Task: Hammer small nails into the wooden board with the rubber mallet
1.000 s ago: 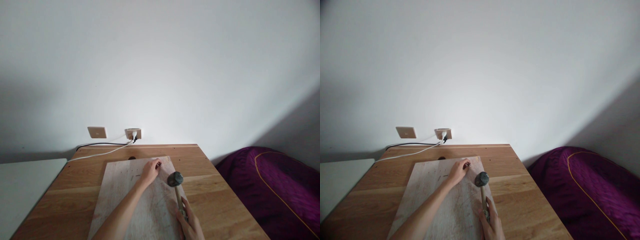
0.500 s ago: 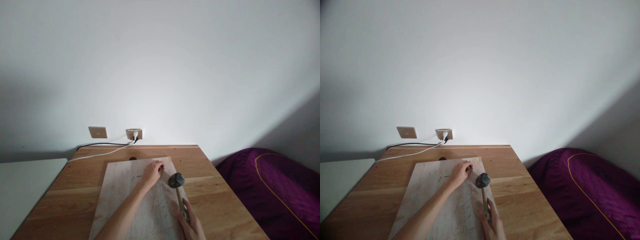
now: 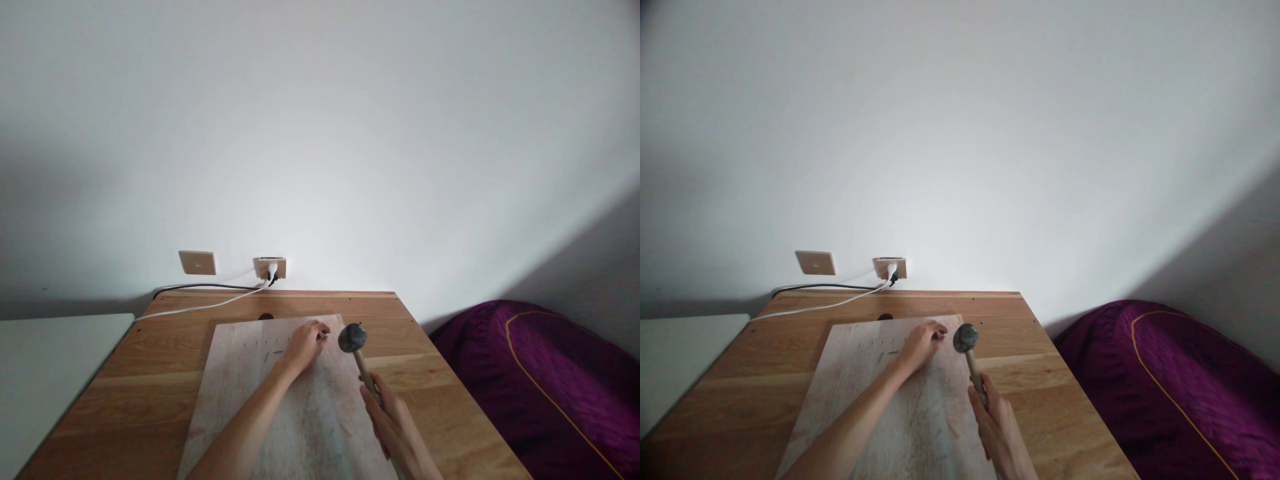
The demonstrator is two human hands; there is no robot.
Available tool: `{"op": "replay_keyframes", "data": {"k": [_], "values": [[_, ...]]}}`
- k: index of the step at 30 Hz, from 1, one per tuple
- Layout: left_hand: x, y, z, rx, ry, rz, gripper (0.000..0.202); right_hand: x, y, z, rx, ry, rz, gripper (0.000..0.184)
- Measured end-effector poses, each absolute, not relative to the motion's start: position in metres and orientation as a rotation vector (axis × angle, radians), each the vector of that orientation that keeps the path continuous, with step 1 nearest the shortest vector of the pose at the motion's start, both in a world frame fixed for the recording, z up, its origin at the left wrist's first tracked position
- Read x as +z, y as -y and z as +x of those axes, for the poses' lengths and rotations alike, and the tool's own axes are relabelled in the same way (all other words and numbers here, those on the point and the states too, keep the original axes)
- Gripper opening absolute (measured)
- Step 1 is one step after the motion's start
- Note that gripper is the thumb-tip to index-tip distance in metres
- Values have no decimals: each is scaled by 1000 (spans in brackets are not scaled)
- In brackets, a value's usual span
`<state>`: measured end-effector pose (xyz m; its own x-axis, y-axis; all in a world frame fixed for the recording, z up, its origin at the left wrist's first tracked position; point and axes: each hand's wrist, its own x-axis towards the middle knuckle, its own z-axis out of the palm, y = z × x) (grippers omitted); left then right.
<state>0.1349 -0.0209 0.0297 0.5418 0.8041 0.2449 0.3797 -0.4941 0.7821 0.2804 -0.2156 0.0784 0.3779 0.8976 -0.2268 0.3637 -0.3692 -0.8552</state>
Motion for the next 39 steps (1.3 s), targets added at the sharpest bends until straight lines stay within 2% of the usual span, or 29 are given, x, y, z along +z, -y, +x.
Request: {"op": "replay_keyframes", "data": {"k": [4, 7, 13, 20, 24, 30, 36, 39], "values": [[24, 18, 136, 823, -961, 2041, 47, 112, 194, 274, 857, 1074, -1748, 60], [23, 18, 136, 821, -1010, 2013, 54, 112, 180, 271, 831, 1106, -1733, 59], [30, 21, 134, 840, -988, 2017, 52, 79, 170, 271, 881, 1203, -1907, 59], [32, 22, 136, 814, -965, 2041, 34, 84, 186, 275, 906, 994, -1757, 65], [32, 20, 138, 814, -995, 2040, 33, 79, 191, 275, 996, 910, -1770, 69], [29, 17, 136, 809, -941, 2030, 35, 89, 184, 274, 966, 957, -1728, 65], [32, 21, 135, 860, -968, 2077, 59, 94, 173, 265, 942, 1092, -1685, 63], [34, 22, 133, 842, -961, 2073, 59, 83, 170, 265, 956, 1150, -1799, 63]]}}
